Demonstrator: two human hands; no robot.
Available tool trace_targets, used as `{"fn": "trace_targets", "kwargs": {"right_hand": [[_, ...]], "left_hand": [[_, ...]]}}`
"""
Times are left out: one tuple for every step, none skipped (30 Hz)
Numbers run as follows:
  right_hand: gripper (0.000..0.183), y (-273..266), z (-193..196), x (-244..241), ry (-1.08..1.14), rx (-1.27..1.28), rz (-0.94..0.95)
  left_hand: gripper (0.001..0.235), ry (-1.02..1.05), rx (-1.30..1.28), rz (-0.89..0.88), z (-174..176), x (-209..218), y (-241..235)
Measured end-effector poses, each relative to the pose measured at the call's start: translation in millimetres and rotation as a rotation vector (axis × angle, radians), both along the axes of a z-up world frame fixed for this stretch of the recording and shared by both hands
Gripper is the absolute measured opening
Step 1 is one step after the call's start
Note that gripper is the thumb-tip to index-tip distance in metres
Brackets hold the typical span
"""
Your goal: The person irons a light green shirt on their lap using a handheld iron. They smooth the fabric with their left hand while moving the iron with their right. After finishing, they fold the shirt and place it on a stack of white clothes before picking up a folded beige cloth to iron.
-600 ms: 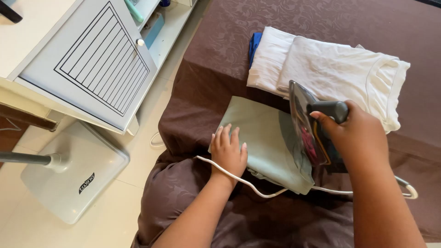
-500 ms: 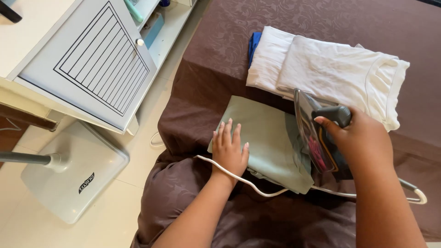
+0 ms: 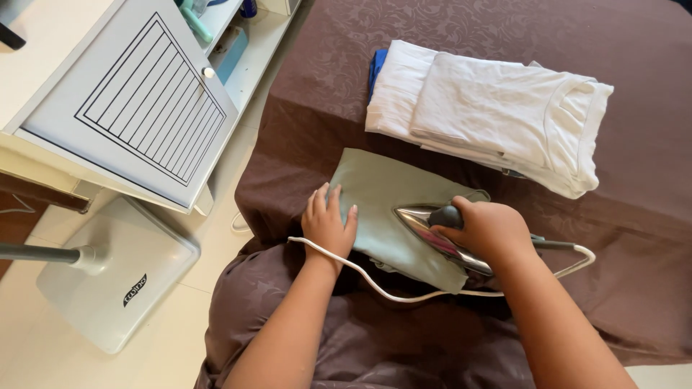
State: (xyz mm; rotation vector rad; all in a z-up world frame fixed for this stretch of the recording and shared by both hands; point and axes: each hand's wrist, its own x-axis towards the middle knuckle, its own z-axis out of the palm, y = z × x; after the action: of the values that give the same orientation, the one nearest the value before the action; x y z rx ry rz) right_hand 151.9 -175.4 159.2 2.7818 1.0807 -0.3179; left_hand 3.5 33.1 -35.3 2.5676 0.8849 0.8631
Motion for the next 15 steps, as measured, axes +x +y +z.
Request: {"fn": "trace_targets", "kwargs": {"right_hand": [[0.054,-1,-1,3,-0.003,0.005,-0.003],[0.058,-2,-2,5,0.008,0.057,-0.072],[0.062,-4,-3,6,0.021,0.108,-0.142],[0.062,-8,-13,15,0.022,0.109,-0.146],[0.07,-10,-22,24,0.042,0.117,-0.295],[0.079,-13,-31,33,0.063,0.124,-0.445],[0.079,-13,-31,35,0.066,0.13,-0.448],[0.078,-14,-31,36,0.07,0.161,-0.447],[0.077,-15,-30,38,0.073,0.19,-0.449],[0.077,-18,-31,38,0.075,0.194,-0.454],[0.076,-21,-32,38,0.067,0.208,-0.463],[0.075,-24,-33,39,0.06,0.222,-0.473],[0.075,-26,-34,41,0.057,0.228,-0.477],[0.076,-29,-35,44,0.059,0.222,-0.495],[0.076,-30,-36,46,0.06,0.216,-0.511]], "left_hand": [[0.058,-0.003,0.005,-0.003,2,0,-2],[0.07,0.105,-0.012,-0.011,4,-1,-4],[0.084,0.216,-0.03,-0.019,5,-4,-7],[0.084,0.217,-0.028,-0.023,9,-5,-10],[0.088,0.262,-0.047,-0.034,14,-7,-10],[0.094,0.306,-0.066,-0.044,20,-8,-11],[0.094,0.309,-0.06,-0.046,20,-9,-10],[0.097,0.327,-0.076,-0.059,20,-10,-8],[0.1,0.345,-0.094,-0.075,20,-11,-7],[0.1,0.348,-0.089,-0.079,19,-13,-6],[0.101,0.355,-0.097,-0.083,19,-13,-6],[0.102,0.363,-0.105,-0.086,18,-13,-5],[0.102,0.36,-0.099,-0.09,18,-14,-5],[0.102,0.373,-0.114,-0.096,17,-15,-5],[0.102,0.385,-0.13,-0.099,17,-16,-4]]}}
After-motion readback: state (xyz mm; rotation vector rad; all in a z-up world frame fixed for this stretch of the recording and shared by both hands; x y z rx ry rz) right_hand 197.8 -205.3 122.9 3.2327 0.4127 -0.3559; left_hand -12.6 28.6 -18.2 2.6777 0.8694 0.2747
